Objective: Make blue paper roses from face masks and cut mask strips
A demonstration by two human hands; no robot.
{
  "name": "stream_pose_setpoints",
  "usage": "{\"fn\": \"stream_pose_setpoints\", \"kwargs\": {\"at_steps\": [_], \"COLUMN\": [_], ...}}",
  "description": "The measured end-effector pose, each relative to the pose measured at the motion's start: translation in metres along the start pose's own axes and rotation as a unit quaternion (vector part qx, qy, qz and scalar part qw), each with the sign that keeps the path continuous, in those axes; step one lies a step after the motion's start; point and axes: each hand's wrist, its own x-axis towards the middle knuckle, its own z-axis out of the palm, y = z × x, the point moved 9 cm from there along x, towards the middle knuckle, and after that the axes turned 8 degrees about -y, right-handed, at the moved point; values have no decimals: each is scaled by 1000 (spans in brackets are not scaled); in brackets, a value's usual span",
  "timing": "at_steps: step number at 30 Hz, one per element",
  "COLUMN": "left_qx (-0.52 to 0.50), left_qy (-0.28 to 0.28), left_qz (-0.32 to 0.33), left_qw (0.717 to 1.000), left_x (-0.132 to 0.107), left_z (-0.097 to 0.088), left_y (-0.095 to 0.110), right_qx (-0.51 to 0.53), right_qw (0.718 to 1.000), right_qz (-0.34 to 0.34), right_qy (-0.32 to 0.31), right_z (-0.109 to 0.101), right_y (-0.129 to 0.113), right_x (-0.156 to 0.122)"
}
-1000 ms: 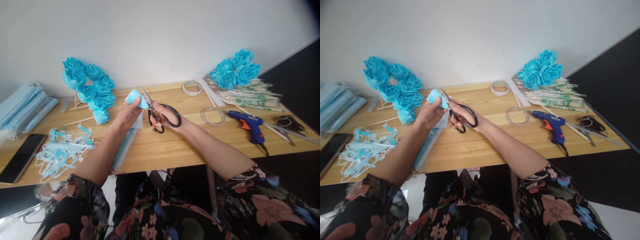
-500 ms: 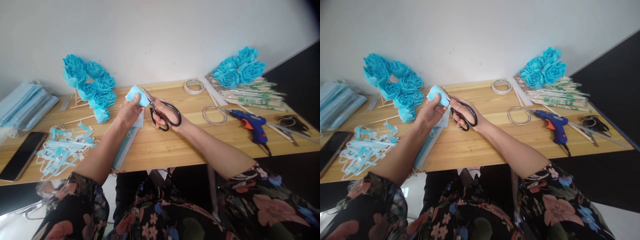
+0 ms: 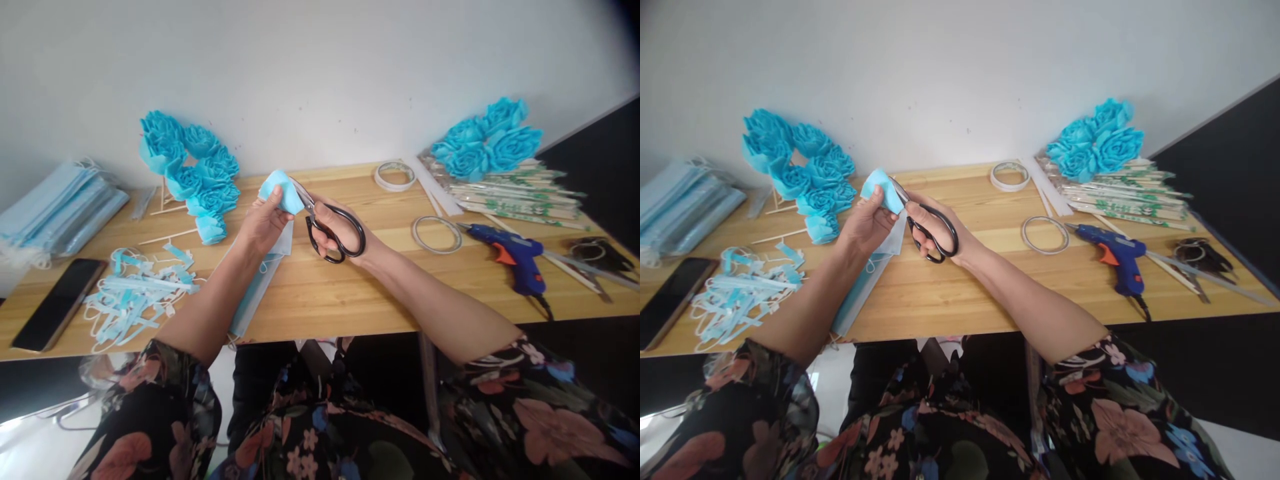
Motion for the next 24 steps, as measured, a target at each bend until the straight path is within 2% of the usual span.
{"fn": "stream_pose_setpoints", "kwargs": {"at_steps": [6, 13, 24], "left_qx": [4, -2, -15], "left_qy": [-12, 2, -20], "left_qz": [21, 24, 43], "left_qw": [1000, 1000, 999], "left_x": [0, 2, 5], "left_z": [0, -3, -3], "left_y": [6, 5, 5], "right_qx": [2, -15, -26], "right_qw": [1000, 1000, 1000], "right_qz": [0, -3, -4], "right_qy": [3, 11, 8], "right_z": [-3, -4, -2], "right_y": [-1, -2, -1], "right_x": [2, 0, 1]}}
